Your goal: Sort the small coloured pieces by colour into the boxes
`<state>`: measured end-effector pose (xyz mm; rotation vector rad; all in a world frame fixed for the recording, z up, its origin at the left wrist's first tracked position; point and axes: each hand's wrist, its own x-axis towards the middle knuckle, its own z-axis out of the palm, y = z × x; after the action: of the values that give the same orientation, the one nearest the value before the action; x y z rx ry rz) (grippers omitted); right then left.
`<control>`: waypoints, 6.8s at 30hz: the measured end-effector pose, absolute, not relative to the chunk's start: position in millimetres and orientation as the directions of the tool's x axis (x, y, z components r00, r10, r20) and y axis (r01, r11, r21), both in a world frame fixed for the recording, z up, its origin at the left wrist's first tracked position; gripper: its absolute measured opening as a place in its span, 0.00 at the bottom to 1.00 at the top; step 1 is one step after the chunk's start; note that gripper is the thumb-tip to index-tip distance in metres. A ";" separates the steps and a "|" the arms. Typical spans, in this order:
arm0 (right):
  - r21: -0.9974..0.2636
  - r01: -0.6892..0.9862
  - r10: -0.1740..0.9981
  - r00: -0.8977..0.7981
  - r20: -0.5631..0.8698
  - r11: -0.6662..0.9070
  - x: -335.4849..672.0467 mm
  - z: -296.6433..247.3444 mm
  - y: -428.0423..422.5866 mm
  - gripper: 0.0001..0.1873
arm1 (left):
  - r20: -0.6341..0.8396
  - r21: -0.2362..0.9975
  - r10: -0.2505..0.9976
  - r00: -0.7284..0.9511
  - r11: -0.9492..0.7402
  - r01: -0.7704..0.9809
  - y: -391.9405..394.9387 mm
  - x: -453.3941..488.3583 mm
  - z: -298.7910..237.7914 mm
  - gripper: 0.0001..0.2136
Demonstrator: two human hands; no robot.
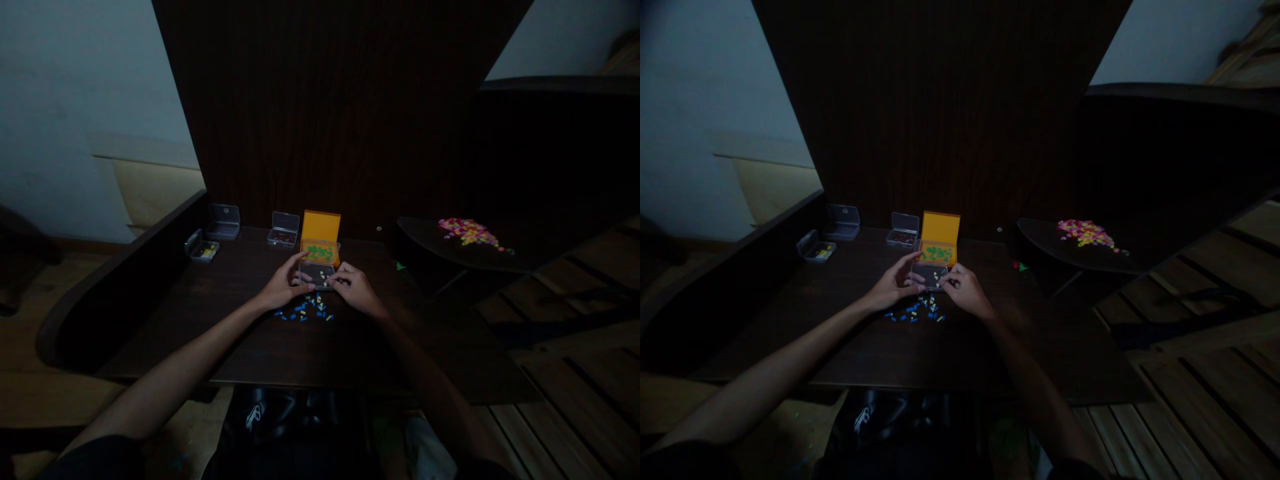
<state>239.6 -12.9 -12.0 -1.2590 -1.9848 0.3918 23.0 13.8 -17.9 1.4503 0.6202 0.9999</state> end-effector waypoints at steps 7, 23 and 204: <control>-0.595 0.597 0.825 -0.230 0.516 0.538 235.6 -2.2 -22.6 0.08 | 0.230 0.969 0.872 0.431 -0.166 -0.182 21.8 18.3 -17.0 0.39; -0.498 0.743 0.892 -0.411 0.187 0.447 230.9 -23.6 -16.2 0.07 | 0.238 0.967 0.905 0.353 -0.187 -0.172 27.6 14.1 -15.4 0.39; -0.325 0.782 0.838 -0.431 0.335 0.532 205.8 26.7 17.6 0.11 | 0.194 0.972 0.871 0.452 -0.108 -0.208 22.1 17.0 -15.6 0.36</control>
<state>205.8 17.6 26.7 -1.3184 -2.3186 0.1654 17.0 22.1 -15.6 1.3808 0.6406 1.0261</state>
